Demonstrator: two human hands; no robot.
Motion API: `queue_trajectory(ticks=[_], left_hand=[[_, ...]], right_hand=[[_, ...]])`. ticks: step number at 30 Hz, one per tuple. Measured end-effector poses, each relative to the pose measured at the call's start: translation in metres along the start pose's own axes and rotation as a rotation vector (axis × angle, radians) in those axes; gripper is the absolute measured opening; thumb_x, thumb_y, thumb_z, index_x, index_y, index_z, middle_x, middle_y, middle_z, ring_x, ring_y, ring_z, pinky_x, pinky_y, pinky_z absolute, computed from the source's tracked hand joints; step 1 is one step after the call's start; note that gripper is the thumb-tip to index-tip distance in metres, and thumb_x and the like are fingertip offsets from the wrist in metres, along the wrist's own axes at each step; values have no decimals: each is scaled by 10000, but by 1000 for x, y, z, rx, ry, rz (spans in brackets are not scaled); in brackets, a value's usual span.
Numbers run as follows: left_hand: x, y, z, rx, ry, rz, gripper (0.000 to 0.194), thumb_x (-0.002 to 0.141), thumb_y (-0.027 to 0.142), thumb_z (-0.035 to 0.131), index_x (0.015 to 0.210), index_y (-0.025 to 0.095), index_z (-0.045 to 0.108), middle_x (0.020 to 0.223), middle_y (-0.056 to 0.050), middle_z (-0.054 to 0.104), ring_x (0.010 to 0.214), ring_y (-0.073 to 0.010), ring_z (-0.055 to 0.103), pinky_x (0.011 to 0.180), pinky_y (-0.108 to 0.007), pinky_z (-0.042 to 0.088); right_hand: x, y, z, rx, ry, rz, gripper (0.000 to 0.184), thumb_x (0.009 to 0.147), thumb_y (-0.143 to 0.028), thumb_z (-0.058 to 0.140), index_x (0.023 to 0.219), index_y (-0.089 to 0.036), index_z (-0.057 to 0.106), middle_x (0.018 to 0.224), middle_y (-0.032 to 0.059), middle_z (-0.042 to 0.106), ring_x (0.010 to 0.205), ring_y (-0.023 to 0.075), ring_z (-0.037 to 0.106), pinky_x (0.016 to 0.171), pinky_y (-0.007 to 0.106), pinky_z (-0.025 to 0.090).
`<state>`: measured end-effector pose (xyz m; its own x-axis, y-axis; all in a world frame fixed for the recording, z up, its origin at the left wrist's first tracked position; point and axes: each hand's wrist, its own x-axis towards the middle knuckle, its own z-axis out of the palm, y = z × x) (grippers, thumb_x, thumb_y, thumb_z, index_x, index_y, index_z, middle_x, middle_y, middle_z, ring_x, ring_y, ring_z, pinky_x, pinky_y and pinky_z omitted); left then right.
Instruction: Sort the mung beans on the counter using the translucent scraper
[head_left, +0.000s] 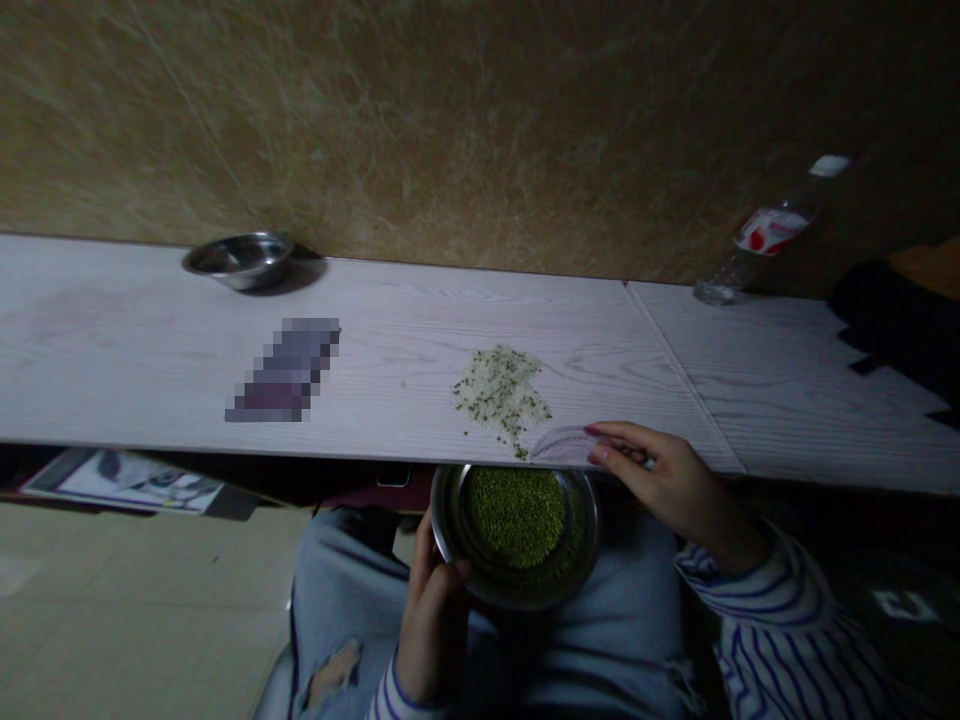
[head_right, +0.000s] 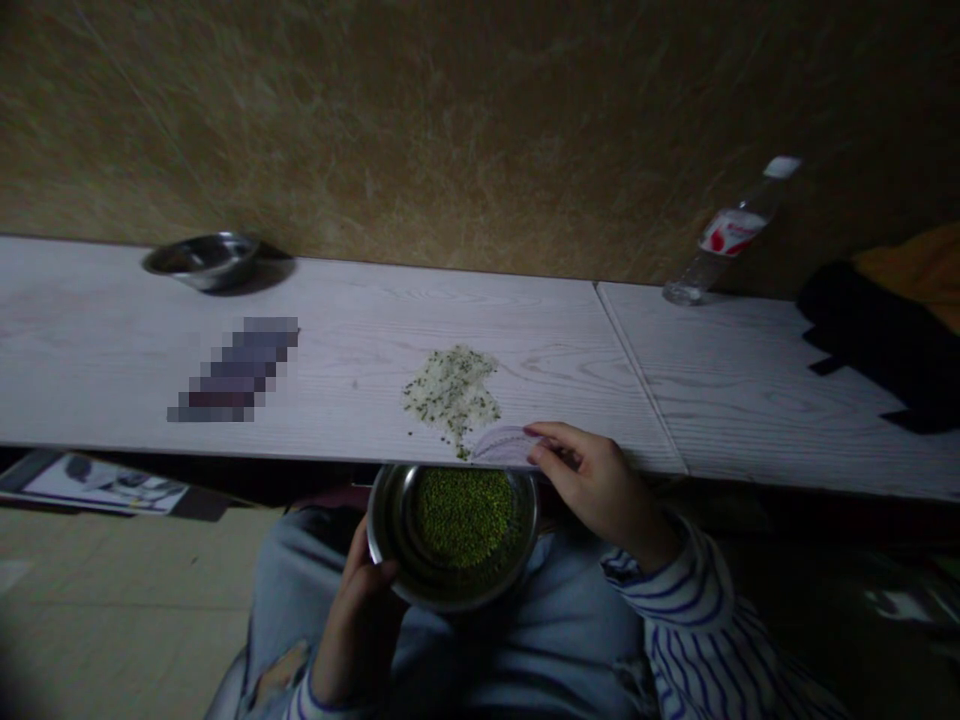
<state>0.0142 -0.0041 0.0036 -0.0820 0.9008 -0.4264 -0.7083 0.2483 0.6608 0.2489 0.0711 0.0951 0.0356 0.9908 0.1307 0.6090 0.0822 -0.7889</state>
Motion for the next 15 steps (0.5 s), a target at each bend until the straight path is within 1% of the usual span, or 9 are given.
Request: queue_trajectory(ticks=[5, 10, 15], left_hand=[[-1, 0, -1, 23, -2, 20, 648, 707, 239, 704, 1345, 320, 629, 1303, -44, 686, 1373, -333, 452, 1078, -424, 405], [1, 1, -3, 9, 11, 8, 627, 699, 226, 715, 1318, 300, 649, 1305, -49, 685, 1373, -336, 455, 1098, -433, 387], [1, 2, -3, -3, 2, -2, 648, 685, 228, 724, 1324, 297, 646, 1292, -56, 693, 1355, -347, 477, 1077, -436, 415]], right_hand=[[1, 2, 2, 1, 3, 5, 320, 807, -346, 655, 1030, -158, 789, 887, 86, 798, 801, 221, 742, 785, 347, 620], [6, 0, 2, 19, 29, 6, 305, 788, -322, 656, 1009, -161, 791, 879, 79, 800, 785, 217, 738, 763, 338, 620], [7, -3, 2, 17, 36, 5, 301, 784, -314, 658, 1003, -155, 790, 870, 81, 799, 771, 215, 736, 745, 334, 622]])
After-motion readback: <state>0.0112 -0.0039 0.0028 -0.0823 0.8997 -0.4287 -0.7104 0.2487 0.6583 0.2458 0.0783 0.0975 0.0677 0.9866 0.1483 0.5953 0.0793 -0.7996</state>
